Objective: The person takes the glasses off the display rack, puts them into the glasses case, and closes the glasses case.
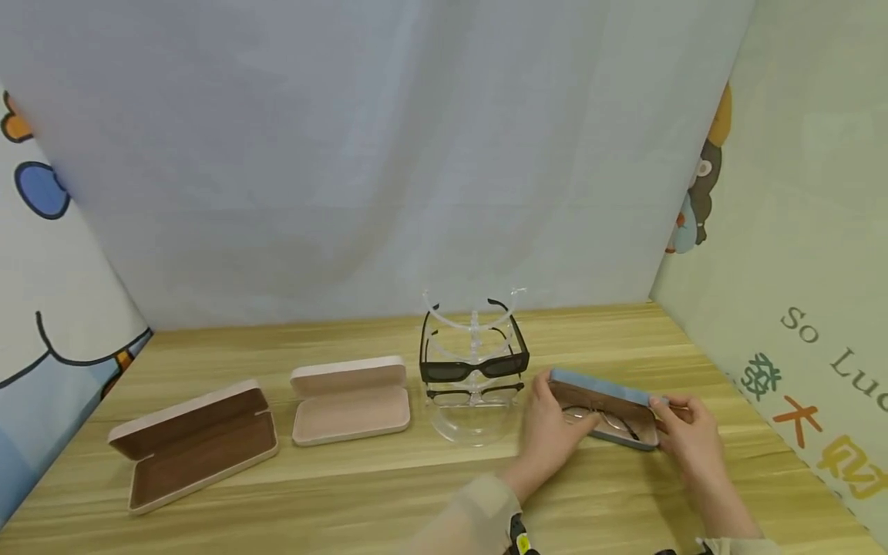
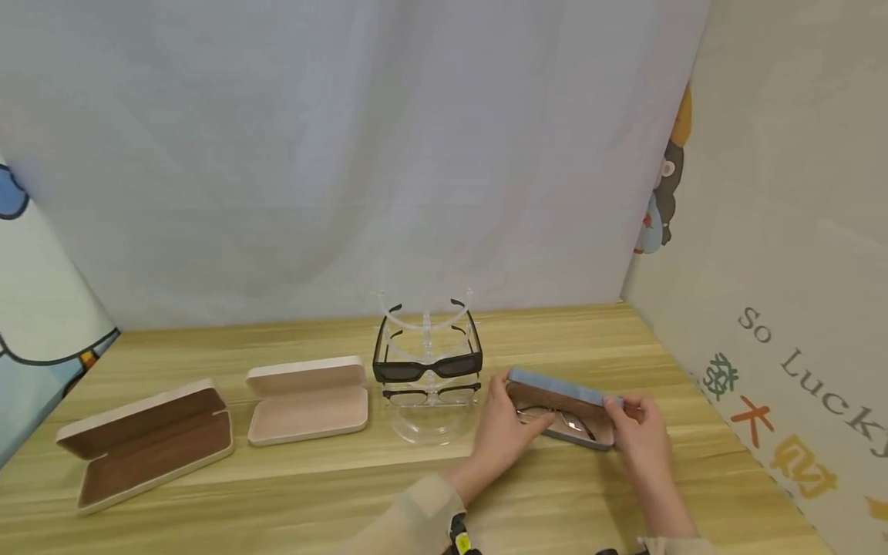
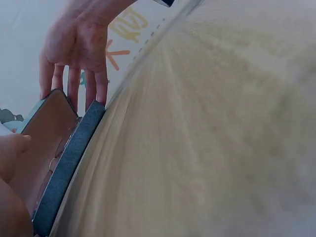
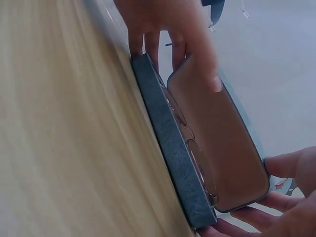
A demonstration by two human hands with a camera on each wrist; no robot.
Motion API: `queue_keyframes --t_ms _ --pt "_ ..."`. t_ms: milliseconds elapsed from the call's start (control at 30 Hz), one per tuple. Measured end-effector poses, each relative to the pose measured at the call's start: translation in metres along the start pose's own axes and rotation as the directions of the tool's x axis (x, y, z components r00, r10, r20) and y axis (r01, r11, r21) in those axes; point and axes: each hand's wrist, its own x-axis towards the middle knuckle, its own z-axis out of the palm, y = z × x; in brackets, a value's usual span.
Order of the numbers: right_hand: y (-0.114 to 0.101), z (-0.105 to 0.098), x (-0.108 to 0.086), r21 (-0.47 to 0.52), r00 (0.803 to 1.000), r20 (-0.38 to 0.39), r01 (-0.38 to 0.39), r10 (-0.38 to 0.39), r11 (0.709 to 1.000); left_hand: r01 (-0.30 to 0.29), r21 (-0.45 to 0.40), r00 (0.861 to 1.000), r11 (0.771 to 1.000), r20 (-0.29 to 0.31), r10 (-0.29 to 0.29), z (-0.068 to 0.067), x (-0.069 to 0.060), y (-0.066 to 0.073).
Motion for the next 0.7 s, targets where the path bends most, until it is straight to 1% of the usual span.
queue_keyframes --t_ms 33,133,233,267,300,367,467,533,600,700 --pt "-0.0002 0.0000 -0.0010 -0.012 1.000 0.006 0.001 -0.001 1.000 0.008 -0.002 1.000 1.000 -0.017 -0.008 0.0013 -0.0002 0.0007" --pt "-0.0002 0.0019 -0.0023 -0.037 0.999 -0.036 0.009 -0.010 0.999 0.020 -0.033 0.997 0.999 -0.073 -0.022 0.0044 0.0008 0.0036" --pt "-0.0001 0.0037 -0.0025 -0.026 0.997 -0.070 0.006 -0.008 1.000 0.023 -0.086 0.992 0.996 -0.119 -0.033 0.0067 0.0037 0.0058" --pt "0.0002 0.0043 -0.0025 -0.022 0.997 -0.079 0.004 -0.005 1.000 0.017 -0.100 0.990 0.995 -0.136 -0.030 0.0074 0.0049 0.0055" --pt "0.0002 0.0042 -0.0028 -0.022 0.998 -0.070 0.000 -0.002 1.000 0.010 -0.106 0.988 0.994 -0.154 -0.026 0.0079 0.0059 0.0052" --pt "0.0004 0.0046 -0.0031 -0.008 0.997 -0.072 -0.006 0.005 1.000 -0.008 -0.108 0.982 0.994 -0.188 -0.013 0.0084 0.0071 0.0040" --pt "0.0011 0.0043 -0.0039 0.048 0.998 -0.059 -0.007 0.010 0.999 -0.036 -0.095 0.973 0.995 -0.229 0.014 0.0080 0.0076 0.0023" --pt "0.0018 0.0040 -0.0046 0.076 0.999 -0.052 -0.005 0.009 0.997 -0.037 -0.097 0.972 0.995 -0.234 0.013 0.0067 0.0074 0.0021" --pt "0.0026 0.0031 -0.0050 0.098 0.999 -0.048 -0.004 0.009 0.995 -0.022 -0.117 0.975 0.993 -0.222 -0.005 0.0057 0.0074 0.0020" --pt "0.0045 0.0010 -0.0056 0.083 0.999 -0.039 -0.009 0.013 0.996 -0.001 -0.147 0.981 0.989 -0.193 -0.027 0.0051 0.0068 0.0002"
